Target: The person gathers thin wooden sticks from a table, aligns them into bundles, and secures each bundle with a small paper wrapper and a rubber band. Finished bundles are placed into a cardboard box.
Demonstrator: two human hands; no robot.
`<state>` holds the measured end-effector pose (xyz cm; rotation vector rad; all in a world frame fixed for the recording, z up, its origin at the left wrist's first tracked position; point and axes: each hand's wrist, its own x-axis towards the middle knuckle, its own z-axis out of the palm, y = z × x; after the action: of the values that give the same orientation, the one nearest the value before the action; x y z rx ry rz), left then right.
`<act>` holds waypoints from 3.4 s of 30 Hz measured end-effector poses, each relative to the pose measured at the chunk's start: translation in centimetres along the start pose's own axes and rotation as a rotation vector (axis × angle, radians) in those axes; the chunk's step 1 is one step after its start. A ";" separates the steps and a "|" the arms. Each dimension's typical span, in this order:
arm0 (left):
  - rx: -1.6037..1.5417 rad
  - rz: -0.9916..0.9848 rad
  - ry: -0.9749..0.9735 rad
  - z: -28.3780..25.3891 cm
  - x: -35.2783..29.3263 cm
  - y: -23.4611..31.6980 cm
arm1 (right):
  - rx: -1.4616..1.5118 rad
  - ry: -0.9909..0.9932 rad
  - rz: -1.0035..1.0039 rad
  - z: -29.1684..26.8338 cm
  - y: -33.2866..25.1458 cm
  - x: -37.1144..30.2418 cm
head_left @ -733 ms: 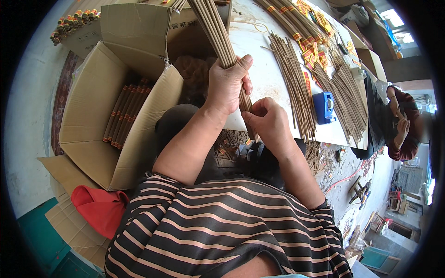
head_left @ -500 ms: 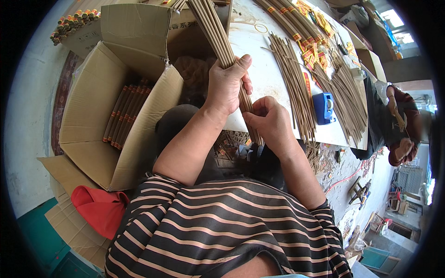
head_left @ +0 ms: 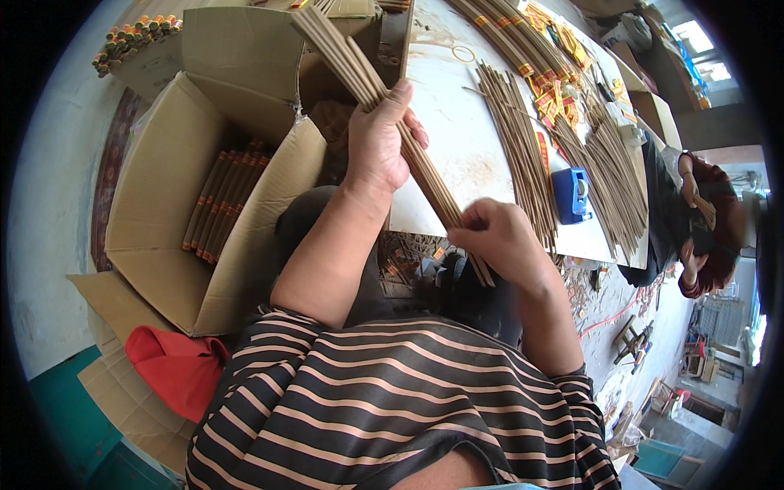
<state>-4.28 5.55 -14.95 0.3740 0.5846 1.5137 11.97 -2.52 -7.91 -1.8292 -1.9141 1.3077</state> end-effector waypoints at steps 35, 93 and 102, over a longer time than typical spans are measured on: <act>-0.141 -0.163 -0.227 1.0 -1.2 0.4 | 0.396 -0.178 -0.021 4.0 1.7 2.5; -0.152 -0.034 -0.045 -0.4 0.4 1.5 | -0.149 0.349 0.091 -4.2 10.8 -1.7; -0.076 -0.064 -0.059 0.4 -0.1 0.8 | -0.185 0.335 -0.220 2.3 7.5 1.7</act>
<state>-4.69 5.56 -14.11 0.3377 0.4868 1.4546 15.42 -3.24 -15.15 -1.7225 -2.0280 0.7257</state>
